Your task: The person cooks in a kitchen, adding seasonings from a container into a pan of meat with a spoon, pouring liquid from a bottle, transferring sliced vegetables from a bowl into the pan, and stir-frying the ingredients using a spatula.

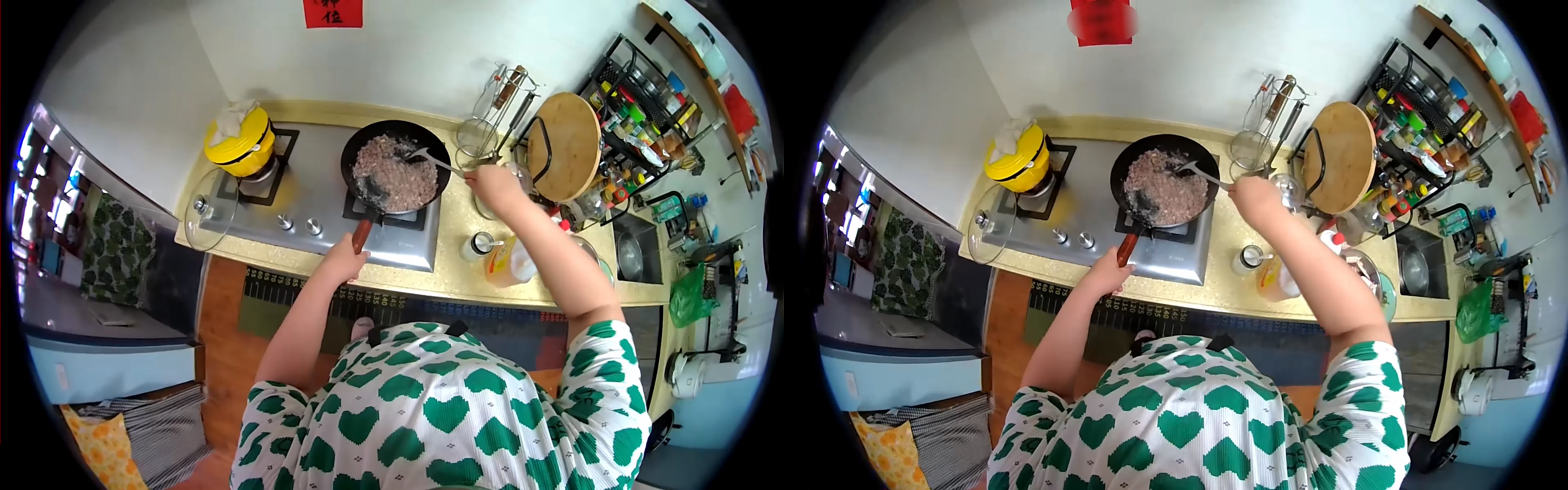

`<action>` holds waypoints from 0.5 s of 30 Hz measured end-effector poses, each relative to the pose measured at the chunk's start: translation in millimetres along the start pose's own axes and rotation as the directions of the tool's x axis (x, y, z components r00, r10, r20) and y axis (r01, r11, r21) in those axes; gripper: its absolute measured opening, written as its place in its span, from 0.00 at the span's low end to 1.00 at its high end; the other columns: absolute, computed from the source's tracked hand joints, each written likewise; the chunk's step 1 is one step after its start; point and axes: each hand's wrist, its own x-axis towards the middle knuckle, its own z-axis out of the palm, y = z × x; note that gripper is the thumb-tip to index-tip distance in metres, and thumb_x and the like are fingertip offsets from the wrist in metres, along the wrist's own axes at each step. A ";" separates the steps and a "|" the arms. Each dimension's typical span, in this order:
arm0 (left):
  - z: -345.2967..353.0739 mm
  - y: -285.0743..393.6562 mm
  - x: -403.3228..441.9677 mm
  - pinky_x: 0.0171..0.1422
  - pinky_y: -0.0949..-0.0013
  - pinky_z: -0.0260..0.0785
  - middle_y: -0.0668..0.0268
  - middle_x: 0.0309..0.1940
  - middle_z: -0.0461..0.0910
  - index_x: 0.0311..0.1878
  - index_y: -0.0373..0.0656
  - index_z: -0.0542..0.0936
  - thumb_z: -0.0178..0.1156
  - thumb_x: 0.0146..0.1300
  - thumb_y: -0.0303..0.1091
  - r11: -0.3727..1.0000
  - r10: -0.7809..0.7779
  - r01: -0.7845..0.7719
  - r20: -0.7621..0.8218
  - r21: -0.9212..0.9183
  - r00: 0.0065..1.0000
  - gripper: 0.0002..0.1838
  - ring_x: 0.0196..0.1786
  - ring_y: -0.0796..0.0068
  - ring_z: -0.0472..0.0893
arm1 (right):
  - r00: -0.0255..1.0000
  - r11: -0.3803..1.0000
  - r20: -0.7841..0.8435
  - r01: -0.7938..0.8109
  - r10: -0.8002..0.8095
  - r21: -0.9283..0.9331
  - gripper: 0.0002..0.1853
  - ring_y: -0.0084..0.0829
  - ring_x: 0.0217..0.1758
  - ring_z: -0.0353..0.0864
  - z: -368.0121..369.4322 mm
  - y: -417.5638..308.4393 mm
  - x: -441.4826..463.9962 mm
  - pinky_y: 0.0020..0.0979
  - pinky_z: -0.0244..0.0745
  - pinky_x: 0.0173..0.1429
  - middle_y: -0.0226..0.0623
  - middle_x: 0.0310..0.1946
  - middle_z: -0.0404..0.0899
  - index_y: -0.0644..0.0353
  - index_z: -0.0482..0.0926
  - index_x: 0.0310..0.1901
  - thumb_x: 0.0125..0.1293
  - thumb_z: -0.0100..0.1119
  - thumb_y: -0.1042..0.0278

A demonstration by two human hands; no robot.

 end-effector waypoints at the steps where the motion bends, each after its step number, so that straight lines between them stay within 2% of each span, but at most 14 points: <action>1: -0.6 -1.1 0.8 0.27 0.61 0.75 0.57 0.29 0.80 0.60 0.36 0.67 0.64 0.71 0.37 1.000 -0.006 0.006 -0.004 0.005 1.000 0.23 0.23 0.67 0.82 | 0.998 0.998 -0.056 0.039 -0.041 -0.051 0.13 0.48 0.42 0.88 10.5 -2.5 5.7 0.46 0.81 0.48 0.44 0.38 0.88 0.48 0.90 0.47 0.72 0.60 0.56; 5: -1.0 -1.8 2.2 0.27 0.61 0.75 0.57 0.29 0.81 0.60 0.36 0.67 0.63 0.71 0.37 1.000 0.004 -0.004 0.001 0.031 1.000 0.22 0.24 0.66 0.83 | 0.988 0.995 -0.115 0.103 -0.104 -0.019 0.12 0.47 0.41 0.88 23.0 -14.3 37.1 0.46 0.81 0.45 0.43 0.37 0.88 0.44 0.91 0.48 0.71 0.61 0.54; 8: -1.0 -2.0 5.7 0.27 0.63 0.76 0.59 0.32 0.79 0.62 0.39 0.66 0.64 0.72 0.37 0.999 -0.028 0.027 0.020 0.032 0.999 0.23 0.25 0.70 0.82 | 0.972 0.982 -0.162 0.179 -0.169 0.051 0.12 0.48 0.41 0.88 32.2 -9.3 49.9 0.46 0.81 0.44 0.42 0.36 0.88 0.45 0.91 0.47 0.71 0.62 0.54; 12: -2.1 -3.4 3.4 0.27 0.63 0.76 0.59 0.33 0.79 0.62 0.38 0.66 0.64 0.72 0.37 1.000 -0.019 0.018 0.014 0.019 1.000 0.24 0.25 0.70 0.81 | 0.997 1.000 -0.074 0.001 -0.002 -0.011 0.12 0.50 0.42 0.88 17.3 2.2 34.2 0.47 0.81 0.48 0.45 0.37 0.88 0.51 0.90 0.44 0.70 0.62 0.55; 13: -1.7 -4.1 4.1 0.27 0.63 0.76 0.59 0.33 0.79 0.62 0.38 0.66 0.64 0.72 0.37 1.000 -0.020 0.019 0.011 0.016 1.000 0.24 0.25 0.70 0.81 | 0.999 1.000 -0.031 0.023 -0.023 0.010 0.13 0.50 0.44 0.88 2.3 6.3 26.5 0.46 0.81 0.51 0.46 0.39 0.89 0.52 0.91 0.44 0.69 0.64 0.55; 14: -0.5 -4.3 5.0 0.27 0.63 0.76 0.58 0.33 0.79 0.62 0.38 0.66 0.64 0.72 0.37 1.000 -0.019 0.019 0.009 0.013 1.000 0.24 0.25 0.70 0.81 | 0.999 0.994 0.013 0.030 -0.031 0.106 0.12 0.49 0.46 0.88 -13.3 12.5 12.0 0.45 0.82 0.52 0.47 0.41 0.89 0.52 0.91 0.45 0.68 0.66 0.56; 15: 0.5 -4.9 5.4 0.27 0.62 0.76 0.58 0.32 0.80 0.61 0.37 0.67 0.64 0.71 0.36 1.000 -0.007 0.006 0.001 0.008 1.000 0.23 0.24 0.69 0.82 | 0.996 0.996 0.090 -0.002 -0.006 0.092 0.12 0.48 0.47 0.88 -23.1 19.3 10.5 0.45 0.82 0.53 0.48 0.41 0.89 0.51 0.91 0.46 0.68 0.66 0.56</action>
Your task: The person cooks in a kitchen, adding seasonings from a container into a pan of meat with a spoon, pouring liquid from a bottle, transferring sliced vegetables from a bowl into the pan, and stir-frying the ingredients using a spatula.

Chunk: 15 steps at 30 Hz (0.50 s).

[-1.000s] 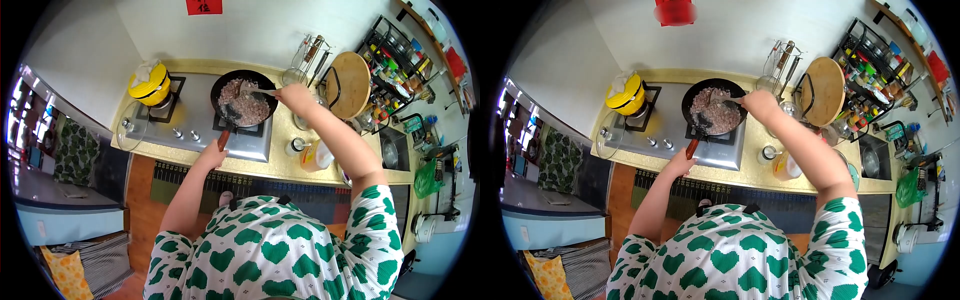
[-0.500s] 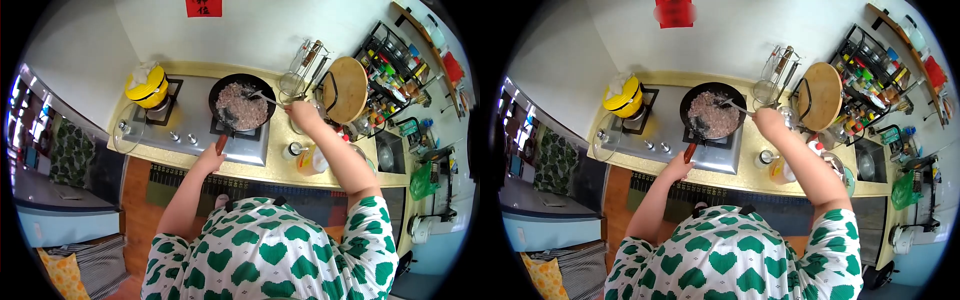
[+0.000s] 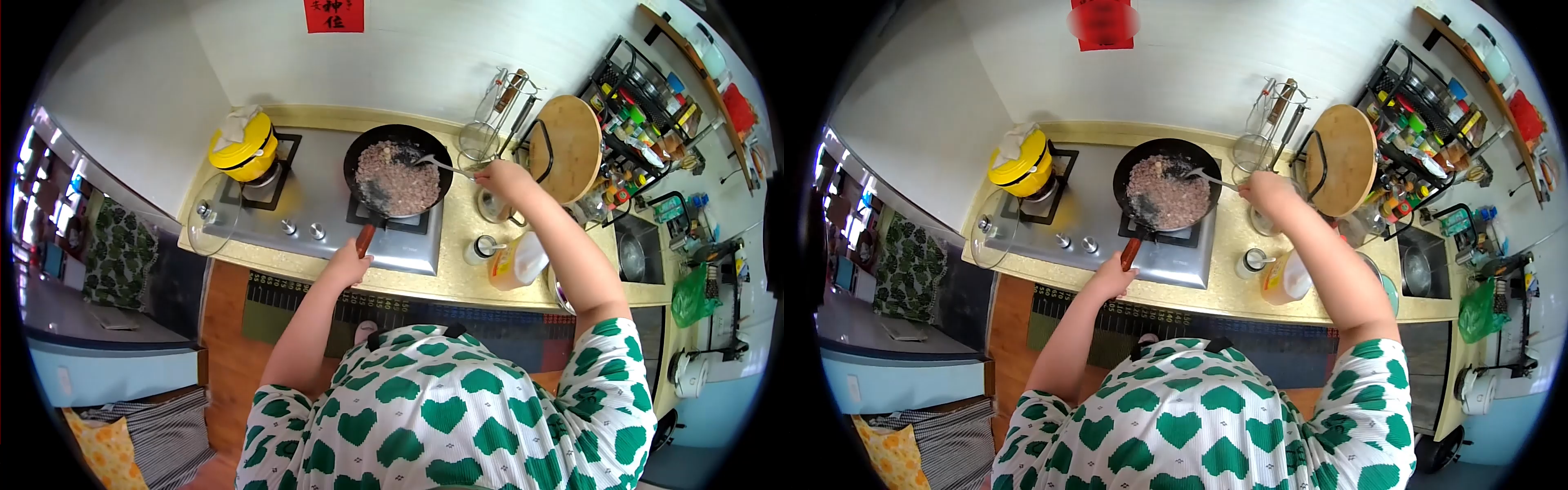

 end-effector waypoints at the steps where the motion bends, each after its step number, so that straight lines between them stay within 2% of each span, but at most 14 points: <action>1: 0.3 -1.2 0.2 0.27 0.62 0.75 0.57 0.30 0.80 0.59 0.36 0.67 0.64 0.71 0.36 1.000 0.013 -0.013 -0.009 -0.004 1.000 0.22 0.24 0.67 0.82 | 0.997 0.999 0.072 -0.032 0.033 -0.013 0.13 0.48 0.48 0.88 -5.9 4.8 0.6 0.44 0.82 0.53 0.48 0.42 0.88 0.51 0.91 0.47 0.68 0.66 0.56; 4: 1.2 -2.1 1.1 0.27 0.61 0.75 0.57 0.29 0.81 0.58 0.35 0.68 0.64 0.71 0.36 1.000 0.024 -0.024 -0.012 -0.008 1.000 0.21 0.23 0.66 0.82 | 0.998 0.998 0.055 -0.036 0.039 -0.051 0.13 0.47 0.49 0.88 3.7 7.0 6.5 0.44 0.82 0.54 0.48 0.42 0.88 0.52 0.91 0.47 0.69 0.66 0.56; 7: 0.8 -4.0 3.4 0.27 0.61 0.75 0.57 0.28 0.80 0.58 0.35 0.68 0.64 0.71 0.36 1.000 0.015 -0.015 -0.003 -0.006 1.000 0.21 0.23 0.66 0.82 | 0.998 0.994 -0.066 0.005 0.002 0.106 0.14 0.49 0.49 0.88 43.9 -10.8 21.7 0.44 0.82 0.54 0.48 0.43 0.88 0.53 0.90 0.47 0.69 0.65 0.55; 8: 0.2 -3.9 4.1 0.27 0.61 0.75 0.57 0.28 0.80 0.58 0.35 0.68 0.64 0.71 0.36 1.000 0.011 -0.011 -0.001 -0.007 1.000 0.21 0.23 0.66 0.82 | 0.999 0.993 -0.017 -0.037 0.039 0.115 0.14 0.50 0.49 0.87 52.2 -21.9 28.9 0.45 0.81 0.54 0.49 0.43 0.88 0.54 0.90 0.46 0.70 0.64 0.55; 9: -1.4 -1.7 3.2 0.27 0.61 0.75 0.57 0.28 0.80 0.57 0.35 0.68 0.64 0.71 0.36 1.000 0.012 -0.012 -0.005 0.001 1.000 0.21 0.23 0.66 0.82 | 0.999 0.991 -0.052 0.014 -0.007 0.136 0.14 0.51 0.49 0.87 60.8 -31.3 29.8 0.45 0.81 0.54 0.51 0.43 0.88 0.56 0.90 0.45 0.71 0.62 0.55; 11: -2.0 1.3 -0.6 0.27 0.61 0.75 0.58 0.28 0.80 0.57 0.36 0.68 0.64 0.71 0.37 1.000 0.009 -0.009 -0.001 0.022 1.000 0.21 0.23 0.66 0.82 | 0.996 0.993 -0.086 0.019 -0.009 0.117 0.14 0.51 0.48 0.87 72.6 -37.9 25.3 0.45 0.82 0.53 0.52 0.42 0.88 0.57 0.89 0.45 0.72 0.61 0.57; 14: -1.1 -0.9 -0.3 0.27 0.62 0.76 0.58 0.28 0.80 0.57 0.36 0.68 0.64 0.71 0.37 0.999 0.009 -0.009 -0.006 0.039 1.000 0.21 0.23 0.67 0.82 | 0.994 0.994 -0.008 -0.105 0.105 0.019 0.14 0.51 0.47 0.88 52.3 -30.3 -8.1 0.46 0.82 0.52 0.51 0.40 0.88 0.58 0.89 0.46 0.74 0.59 0.57; 15: -0.6 -1.1 1.2 0.28 0.62 0.76 0.58 0.28 0.80 0.57 0.36 0.68 0.64 0.71 0.37 0.999 0.013 -0.013 -0.006 0.035 1.000 0.21 0.23 0.67 0.82 | 0.997 0.997 -0.029 -0.074 0.075 0.034 0.15 0.51 0.45 0.88 46.2 -24.0 -20.4 0.47 0.82 0.50 0.50 0.39 0.88 0.58 0.89 0.45 0.75 0.58 0.57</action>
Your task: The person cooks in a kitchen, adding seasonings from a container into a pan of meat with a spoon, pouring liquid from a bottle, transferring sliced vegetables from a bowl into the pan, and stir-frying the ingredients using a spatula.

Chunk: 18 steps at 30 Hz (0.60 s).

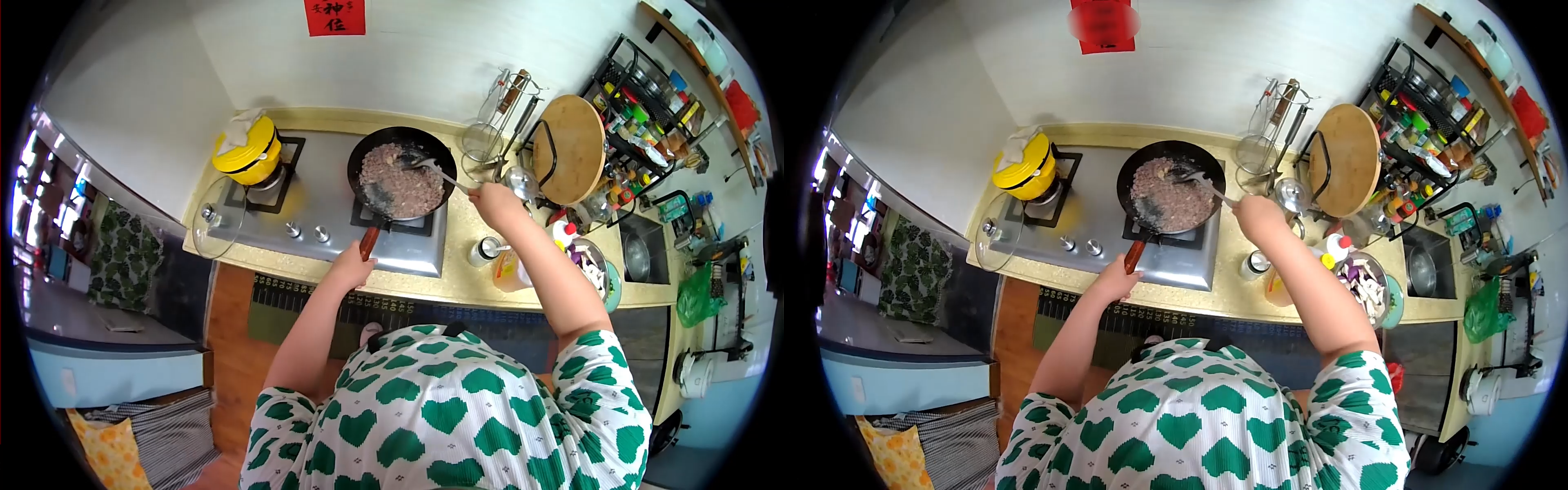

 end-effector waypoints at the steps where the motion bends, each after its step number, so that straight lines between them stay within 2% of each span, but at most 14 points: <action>1: 0.0 0.4 1.4 0.28 0.62 0.76 0.58 0.28 0.80 0.57 0.36 0.68 0.64 0.71 0.37 1.000 0.000 0.000 -0.002 -0.008 1.000 0.21 0.23 0.67 0.82 | 1.000 1.000 0.000 -0.012 0.012 0.009 0.15 0.51 0.46 0.88 -2.1 1.4 -4.6 0.47 0.82 0.50 0.50 0.39 0.88 0.57 0.88 0.46 0.75 0.58 0.57; 4: 0.5 2.1 -1.1 0.28 0.62 0.76 0.57 0.28 0.80 0.58 0.36 0.68 0.63 0.71 0.37 1.000 -0.004 0.004 0.001 -0.014 1.000 0.21 0.23 0.66 0.83 | 0.999 0.999 0.007 -0.037 0.036 0.026 0.15 0.51 0.48 0.87 12.0 -4.8 -0.2 0.48 0.81 0.52 0.50 0.42 0.88 0.56 0.88 0.48 0.75 0.57 0.56; 5: -0.2 2.6 -1.6 0.28 0.61 0.76 0.57 0.29 0.80 0.58 0.36 0.68 0.63 0.71 0.37 1.000 -0.005 0.005 0.003 -0.014 1.000 0.21 0.24 0.66 0.83 | 0.998 0.996 0.006 -0.061 0.061 0.070 0.15 0.52 0.50 0.87 26.7 -6.8 11.7 0.49 0.81 0.54 0.49 0.43 0.88 0.55 0.88 0.49 0.75 0.57 0.56; 6: -1.2 2.6 -2.8 0.28 0.61 0.76 0.57 0.29 0.80 0.58 0.36 0.68 0.63 0.71 0.37 1.000 -0.007 0.007 0.003 -0.012 1.000 0.21 0.24 0.66 0.83 | 1.000 0.991 -0.016 -0.016 0.018 0.134 0.15 0.53 0.50 0.86 32.3 -14.5 15.8 0.49 0.80 0.55 0.49 0.43 0.88 0.56 0.88 0.49 0.74 0.58 0.57; 8: -2.4 3.9 -2.9 0.28 0.62 0.76 0.58 0.31 0.79 0.59 0.37 0.67 0.64 0.72 0.38 1.000 -0.020 0.020 0.012 0.010 1.000 0.22 0.24 0.68 0.82 | 0.999 0.991 -0.044 0.018 -0.012 0.136 0.14 0.52 0.49 0.86 40.6 -25.9 19.4 0.49 0.80 0.55 0.49 0.43 0.88 0.55 0.88 0.49 0.74 0.57 0.57; 11: -3.0 2.0 -3.1 0.28 0.63 0.77 0.59 0.32 0.79 0.59 0.37 0.67 0.64 0.72 0.38 1.000 -0.024 0.023 0.024 0.016 0.999 0.22 0.24 0.69 0.82 | 0.996 0.990 0.004 -0.088 0.088 0.107 0.14 0.52 0.48 0.87 28.7 -25.1 -8.4 0.49 0.81 0.54 0.48 0.42 0.88 0.52 0.88 0.50 0.74 0.57 0.57; 14: -1.5 -0.5 1.6 0.28 0.63 0.77 0.59 0.32 0.79 0.59 0.37 0.67 0.64 0.72 0.39 1.000 -0.017 0.017 0.020 -0.008 1.000 0.23 0.24 0.69 0.82 | 0.997 0.994 0.017 -0.082 0.081 0.070 0.14 0.52 0.48 0.87 19.1 -0.8 -24.6 0.49 0.81 0.54 0.48 0.41 0.88 0.51 0.88 0.50 0.75 0.56 0.57; 18: -2.8 7.3 -7.3 0.29 0.61 0.77 0.56 0.31 0.81 0.60 0.36 0.68 0.63 0.71 0.37 1.000 -0.024 0.024 0.001 -0.018 1.000 0.23 0.24 0.66 0.83 | 0.998 0.986 -0.020 -0.054 0.058 0.160 0.16 0.53 0.49 0.86 43.3 -7.3 9.6 0.49 0.81 0.54 0.50 0.42 0.88 0.52 0.88 0.52 0.75 0.56 0.54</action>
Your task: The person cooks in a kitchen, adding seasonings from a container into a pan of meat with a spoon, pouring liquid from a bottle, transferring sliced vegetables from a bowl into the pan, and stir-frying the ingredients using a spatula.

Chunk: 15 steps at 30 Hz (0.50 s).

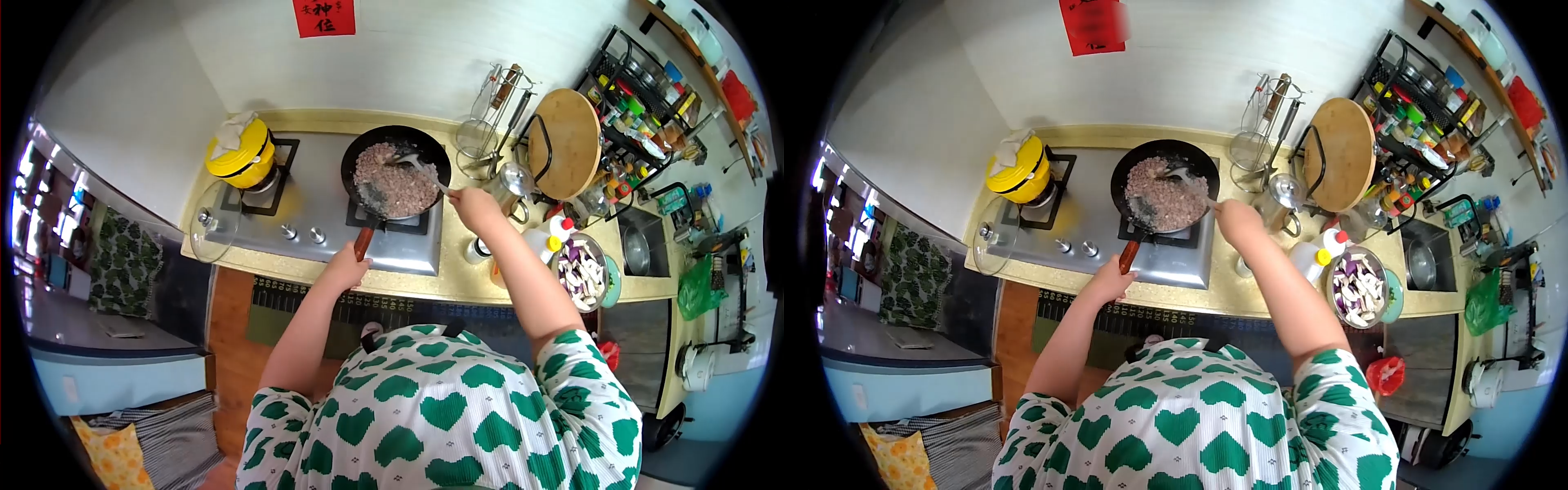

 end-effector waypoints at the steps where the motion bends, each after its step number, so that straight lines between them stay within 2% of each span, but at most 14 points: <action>1: -0.1 0.9 -0.8 0.29 0.61 0.77 0.56 0.31 0.81 0.60 0.36 0.69 0.63 0.71 0.37 1.000 0.003 -0.003 -0.005 0.015 1.000 0.22 0.24 0.66 0.83 | 1.000 1.000 -0.010 0.018 -0.018 0.012 0.16 0.53 0.50 0.86 3.8 -8.8 8.5 0.48 0.80 0.55 0.51 0.44 0.87 0.54 0.88 0.52 0.74 0.58 0.55; 4: 1.4 -3.3 1.1 0.29 0.61 0.76 0.56 0.31 0.82 0.60 0.36 0.69 0.63 0.71 0.37 0.999 0.012 -0.012 -0.015 0.038 1.000 0.22 0.25 0.66 0.84 | 0.991 0.990 -0.067 0.119 -0.114 0.071 0.16 0.53 0.51 0.85 0.8 -23.2 14.2 0.48 0.80 0.57 0.52 0.45 0.87 0.54 0.88 0.52 0.73 0.57 0.56; 5: 2.9 -6.6 2.4 0.29 0.61 0.77 0.56 0.32 0.82 0.60 0.36 0.69 0.63 0.71 0.37 0.999 0.020 -0.020 -0.015 0.033 1.000 0.22 0.25 0.66 0.84 | 0.992 0.986 -0.056 0.123 -0.117 0.114 0.17 0.53 0.52 0.86 -5.3 -20.6 9.3 0.46 0.79 0.59 0.52 0.47 0.87 0.53 0.87 0.56 0.73 0.58 0.57; 8: 3.1 -4.6 4.9 0.30 0.61 0.77 0.56 0.32 0.82 0.59 0.35 0.69 0.63 0.71 0.37 1.000 0.027 -0.026 -0.011 0.014 1.000 0.22 0.25 0.66 0.84 | 0.997 0.958 0.078 -0.014 -0.009 0.287 0.18 0.52 0.54 0.86 -37.6 -17.4 -27.1 0.43 0.78 0.61 0.52 0.49 0.87 0.52 0.86 0.60 0.73 0.58 0.57; 9: 2.7 -5.3 3.3 0.30 0.61 0.77 0.56 0.32 0.82 0.59 0.35 0.69 0.63 0.71 0.38 1.000 0.020 -0.020 -0.009 0.009 1.000 0.22 0.25 0.65 0.84 | 0.997 0.936 0.049 0.046 -0.067 0.348 0.20 0.51 0.56 0.86 -32.7 -7.0 -35.6 0.40 0.77 0.63 0.53 0.51 0.87 0.52 0.83 0.63 0.74 0.59 0.58; 12: -0.2 -1.5 0.0 0.30 0.61 0.77 0.56 0.32 0.82 0.58 0.35 0.69 0.63 0.71 0.38 1.000 0.012 -0.012 -0.003 0.027 1.000 0.22 0.26 0.65 0.84 | 0.999 0.880 0.014 -0.050 0.049 0.472 0.21 0.52 0.59 0.85 -19.1 9.4 -51.1 0.40 0.75 0.65 0.57 0.52 0.85 0.55 0.82 0.64 0.75 0.57 0.58; 15: -0.4 -5.2 3.9 0.28 0.64 0.78 0.59 0.34 0.80 0.60 0.38 0.67 0.64 0.71 0.39 1.000 0.004 -0.005 0.022 0.023 1.000 0.23 0.26 0.69 0.83 | 0.989 0.880 -0.104 -0.044 0.105 0.473 0.21 0.54 0.60 0.83 -4.3 25.4 -44.0 0.40 0.75 0.66 0.60 0.53 0.84 0.58 0.81 0.65 0.76 0.54 0.59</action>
